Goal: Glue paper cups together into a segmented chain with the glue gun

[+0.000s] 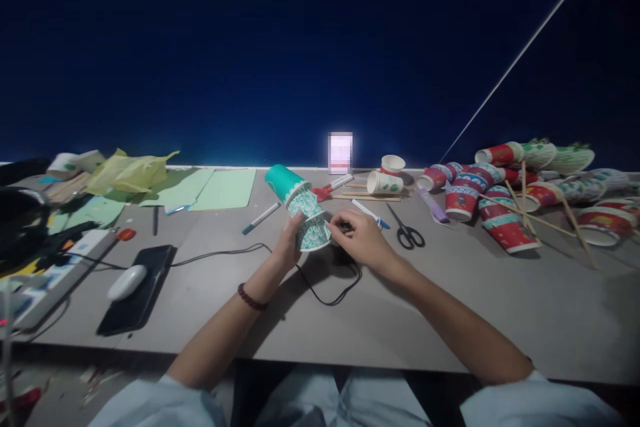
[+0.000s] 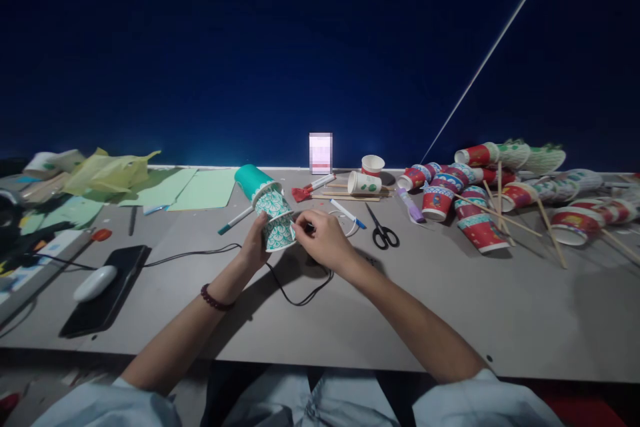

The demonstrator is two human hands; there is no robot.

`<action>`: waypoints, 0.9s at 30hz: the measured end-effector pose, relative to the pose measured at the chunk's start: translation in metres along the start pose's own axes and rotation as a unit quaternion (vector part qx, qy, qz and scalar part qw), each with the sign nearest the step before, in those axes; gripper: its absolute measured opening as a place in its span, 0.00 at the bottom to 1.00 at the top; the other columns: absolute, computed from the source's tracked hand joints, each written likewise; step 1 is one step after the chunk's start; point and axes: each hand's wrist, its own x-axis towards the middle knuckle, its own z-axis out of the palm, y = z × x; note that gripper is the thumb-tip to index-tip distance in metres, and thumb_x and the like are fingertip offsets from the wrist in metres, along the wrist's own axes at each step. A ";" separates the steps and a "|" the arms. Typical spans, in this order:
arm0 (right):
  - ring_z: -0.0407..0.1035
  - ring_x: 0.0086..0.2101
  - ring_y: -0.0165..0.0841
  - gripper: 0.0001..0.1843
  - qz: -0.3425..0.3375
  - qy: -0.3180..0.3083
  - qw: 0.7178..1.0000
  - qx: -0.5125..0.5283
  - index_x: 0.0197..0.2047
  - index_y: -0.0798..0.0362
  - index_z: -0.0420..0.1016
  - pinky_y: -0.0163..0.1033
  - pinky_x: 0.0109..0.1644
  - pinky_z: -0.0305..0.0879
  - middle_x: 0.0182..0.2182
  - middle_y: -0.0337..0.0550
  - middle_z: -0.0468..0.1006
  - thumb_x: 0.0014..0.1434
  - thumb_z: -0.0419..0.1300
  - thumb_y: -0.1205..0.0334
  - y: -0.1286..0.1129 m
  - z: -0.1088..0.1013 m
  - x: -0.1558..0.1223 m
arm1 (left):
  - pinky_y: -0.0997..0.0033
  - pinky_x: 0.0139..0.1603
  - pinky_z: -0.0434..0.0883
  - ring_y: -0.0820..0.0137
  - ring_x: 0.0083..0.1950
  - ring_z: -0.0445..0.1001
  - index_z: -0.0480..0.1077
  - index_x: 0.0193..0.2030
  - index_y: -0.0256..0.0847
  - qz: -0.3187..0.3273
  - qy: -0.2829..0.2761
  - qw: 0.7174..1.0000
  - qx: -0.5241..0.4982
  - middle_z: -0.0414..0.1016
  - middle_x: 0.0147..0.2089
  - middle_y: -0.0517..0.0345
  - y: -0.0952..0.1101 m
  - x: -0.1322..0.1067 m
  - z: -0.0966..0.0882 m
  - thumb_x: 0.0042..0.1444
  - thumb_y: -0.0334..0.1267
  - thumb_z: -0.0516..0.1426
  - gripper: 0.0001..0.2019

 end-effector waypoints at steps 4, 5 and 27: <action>0.68 0.29 0.30 0.08 -0.007 0.000 1.000 -0.001 0.26 0.53 0.69 0.32 0.27 0.64 0.27 0.41 0.73 0.57 0.57 0.66 0.001 0.000 0.000 | 0.58 0.51 0.73 0.53 0.48 0.77 0.69 0.49 0.36 -0.002 0.005 1.000 0.000 0.80 0.43 0.48 0.000 0.000 0.001 0.40 0.53 0.68 0.32; 0.68 0.29 0.30 0.07 -0.010 0.001 1.000 -0.002 0.26 0.53 0.69 0.32 0.27 0.64 0.27 0.40 0.73 0.56 0.57 0.67 0.001 0.000 0.000 | 0.58 0.51 0.73 0.53 0.48 0.77 0.69 0.48 0.36 -0.001 0.004 1.000 -0.001 0.80 0.43 0.48 0.000 0.000 0.001 0.40 0.53 0.68 0.32; 0.68 0.35 0.33 0.03 -0.033 0.052 0.998 -0.028 0.33 0.51 0.69 0.40 0.41 0.68 0.32 0.41 0.73 0.53 0.60 0.67 0.004 0.004 -0.002 | 0.58 0.56 0.69 0.56 0.52 0.76 0.73 0.45 0.34 -0.077 0.007 0.991 -0.107 0.80 0.42 0.48 0.014 0.001 0.015 0.60 0.49 0.54 0.19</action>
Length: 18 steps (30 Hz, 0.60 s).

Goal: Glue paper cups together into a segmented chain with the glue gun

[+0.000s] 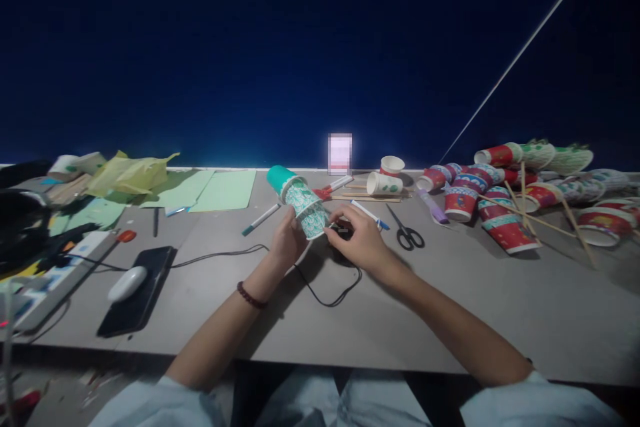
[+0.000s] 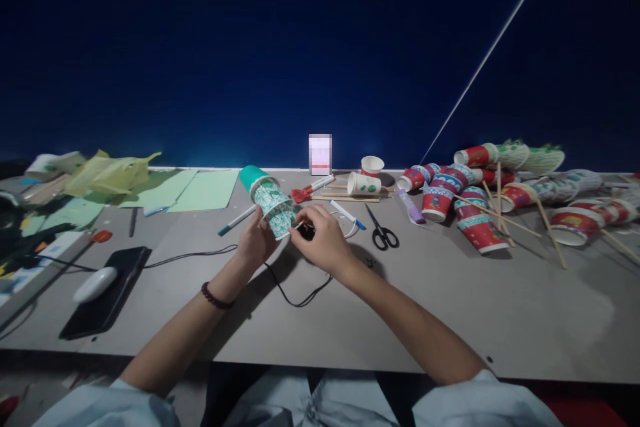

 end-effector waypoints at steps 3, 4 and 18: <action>0.68 0.34 0.33 0.04 -0.025 0.015 0.999 -0.015 0.33 0.51 0.69 0.39 0.41 0.67 0.32 0.41 0.73 0.54 0.59 0.68 -0.001 0.002 -0.002 | 0.62 0.52 0.72 0.58 0.49 0.77 0.73 0.45 0.33 -0.037 0.000 0.999 -0.009 0.80 0.42 0.47 0.008 -0.008 0.007 0.63 0.49 0.50 0.20; 0.68 0.34 0.33 0.04 -0.035 0.020 0.999 -0.021 0.33 0.51 0.68 0.39 0.41 0.67 0.32 0.41 0.73 0.54 0.59 0.68 -0.002 0.002 -0.002 | 0.64 0.50 0.73 0.59 0.48 0.77 0.73 0.45 0.32 -0.050 -0.002 0.999 -0.006 0.80 0.42 0.47 0.011 -0.010 0.008 0.63 0.48 0.50 0.20; 0.70 0.42 0.37 0.05 -0.113 0.062 0.986 -0.101 0.37 0.51 0.70 0.43 0.49 0.69 0.37 0.47 0.75 0.59 0.55 0.69 -0.010 0.010 -0.012 | 0.65 0.54 0.69 0.63 0.47 0.76 0.74 0.44 0.36 0.022 -0.067 0.996 0.058 0.79 0.43 0.52 -0.008 0.001 -0.016 0.42 0.48 0.68 0.24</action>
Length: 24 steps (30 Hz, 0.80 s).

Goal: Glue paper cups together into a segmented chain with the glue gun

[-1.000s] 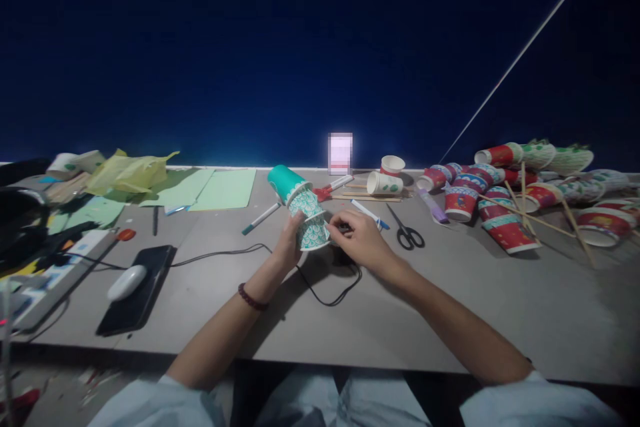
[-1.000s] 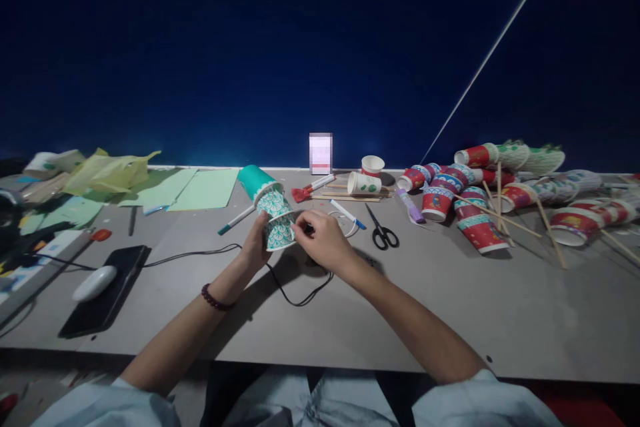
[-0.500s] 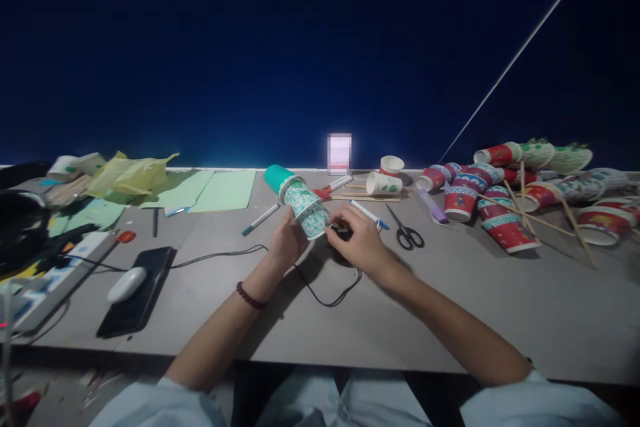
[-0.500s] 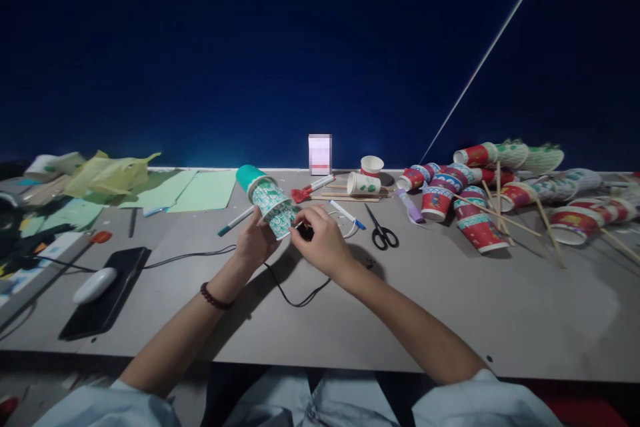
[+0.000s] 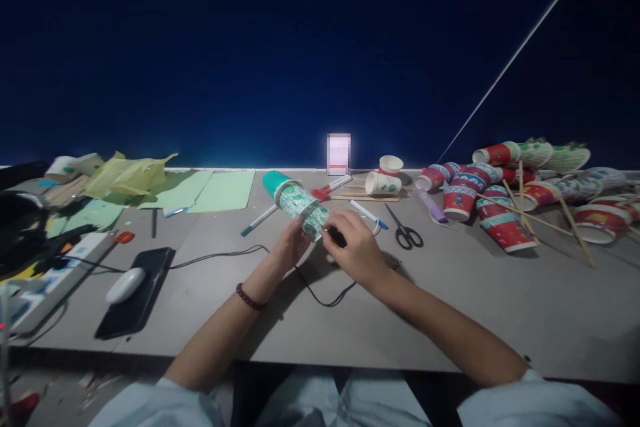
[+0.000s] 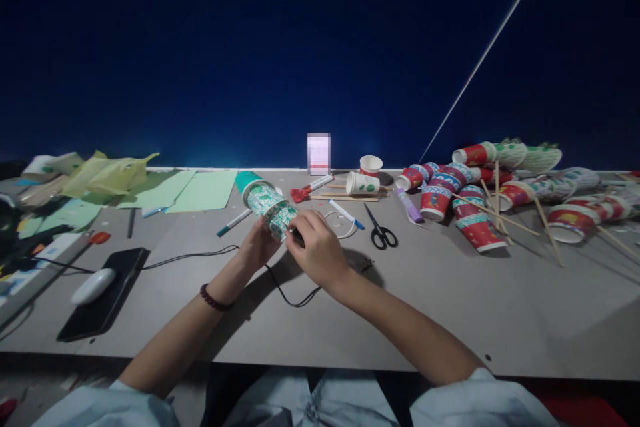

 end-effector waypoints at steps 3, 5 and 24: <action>0.70 0.42 0.37 0.05 -0.005 0.009 1.000 -0.014 0.37 0.52 0.71 0.43 0.49 0.69 0.36 0.47 0.76 0.60 0.55 0.68 -0.001 0.001 -0.001 | 0.65 0.54 0.68 0.64 0.46 0.75 0.73 0.45 0.36 0.017 -0.008 1.000 0.011 0.78 0.43 0.52 0.000 -0.001 0.002 0.42 0.47 0.69 0.25; 0.70 0.42 0.37 0.05 -0.011 0.012 1.000 -0.026 0.38 0.52 0.71 0.43 0.49 0.69 0.36 0.47 0.76 0.60 0.55 0.68 -0.001 0.001 -0.001 | 0.66 0.53 0.68 0.65 0.45 0.75 0.73 0.44 0.36 0.025 -0.008 0.999 0.019 0.78 0.42 0.52 0.000 -0.002 0.003 0.42 0.46 0.69 0.24; 0.69 0.41 0.38 0.08 -0.051 -0.001 0.994 -0.092 0.37 0.52 0.73 0.43 0.47 0.69 0.35 0.47 0.75 0.60 0.53 0.70 0.000 0.004 -0.005 | 0.67 0.50 0.69 0.67 0.41 0.76 0.73 0.42 0.36 0.016 -0.013 0.999 0.034 0.78 0.39 0.54 0.001 -0.005 0.009 0.43 0.44 0.69 0.21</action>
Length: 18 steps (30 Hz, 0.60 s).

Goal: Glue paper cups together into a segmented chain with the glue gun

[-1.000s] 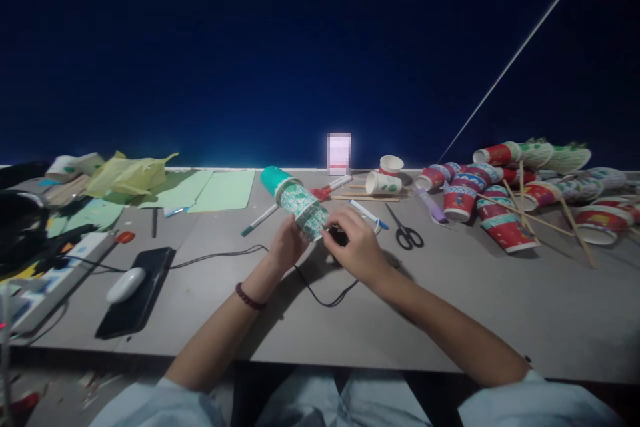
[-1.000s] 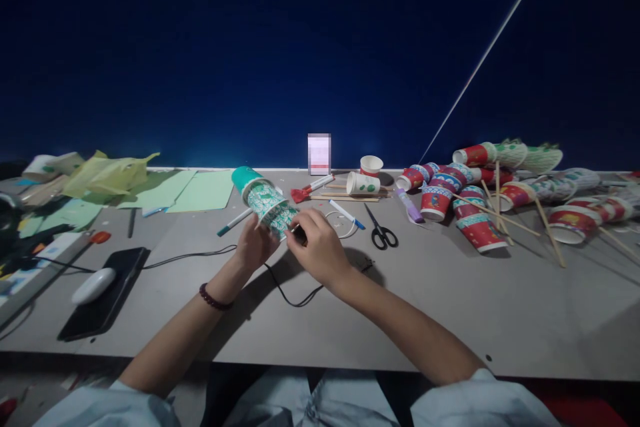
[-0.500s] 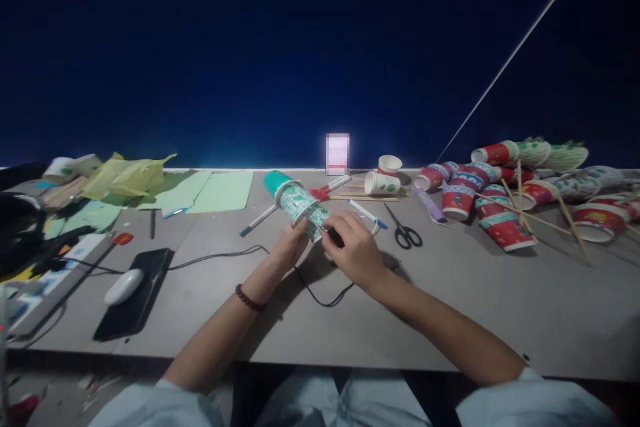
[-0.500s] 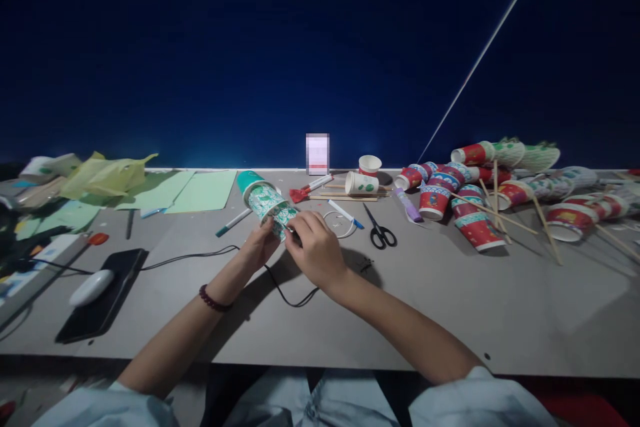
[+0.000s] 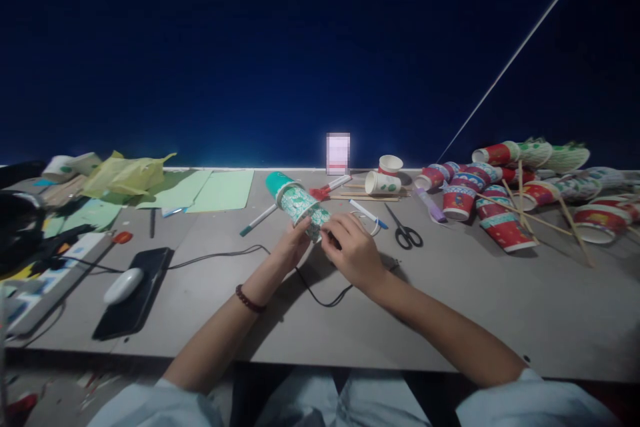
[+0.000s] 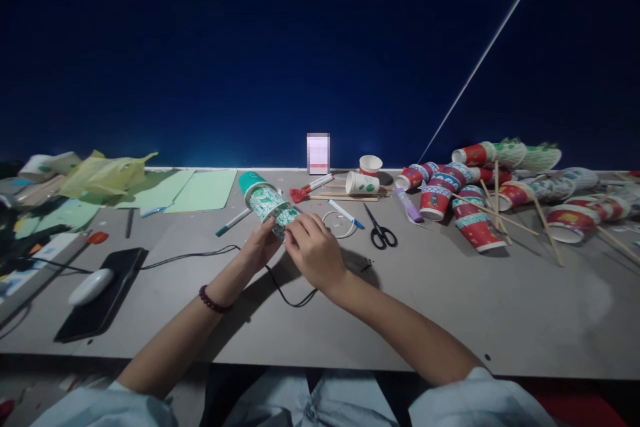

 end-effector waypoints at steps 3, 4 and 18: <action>0.69 0.41 0.38 0.09 -0.003 -0.003 1.000 -0.002 0.37 0.51 0.73 0.43 0.46 0.69 0.34 0.47 0.75 0.61 0.53 0.70 0.000 0.000 0.000 | 0.68 0.49 0.70 0.67 0.40 0.76 0.73 0.41 0.35 -0.001 0.002 1.000 -0.002 0.78 0.39 0.54 0.000 0.001 -0.001 0.45 0.42 0.68 0.19; 0.69 0.41 0.38 0.09 -0.005 -0.004 1.000 -0.005 0.37 0.52 0.73 0.43 0.46 0.69 0.34 0.47 0.75 0.61 0.52 0.70 0.000 0.000 0.000 | 0.68 0.49 0.70 0.67 0.40 0.76 0.73 0.41 0.35 -0.002 0.003 1.000 -0.003 0.78 0.38 0.54 0.000 0.001 -0.001 0.45 0.41 0.68 0.19; 0.69 0.41 0.38 0.10 -0.023 -0.015 1.000 -0.011 0.37 0.52 0.73 0.41 0.45 0.68 0.33 0.47 0.75 0.61 0.52 0.72 0.001 -0.001 0.000 | 0.69 0.50 0.69 0.68 0.42 0.76 0.72 0.42 0.35 -0.012 0.035 0.999 -0.008 0.77 0.39 0.54 -0.003 0.002 -0.001 0.47 0.44 0.67 0.19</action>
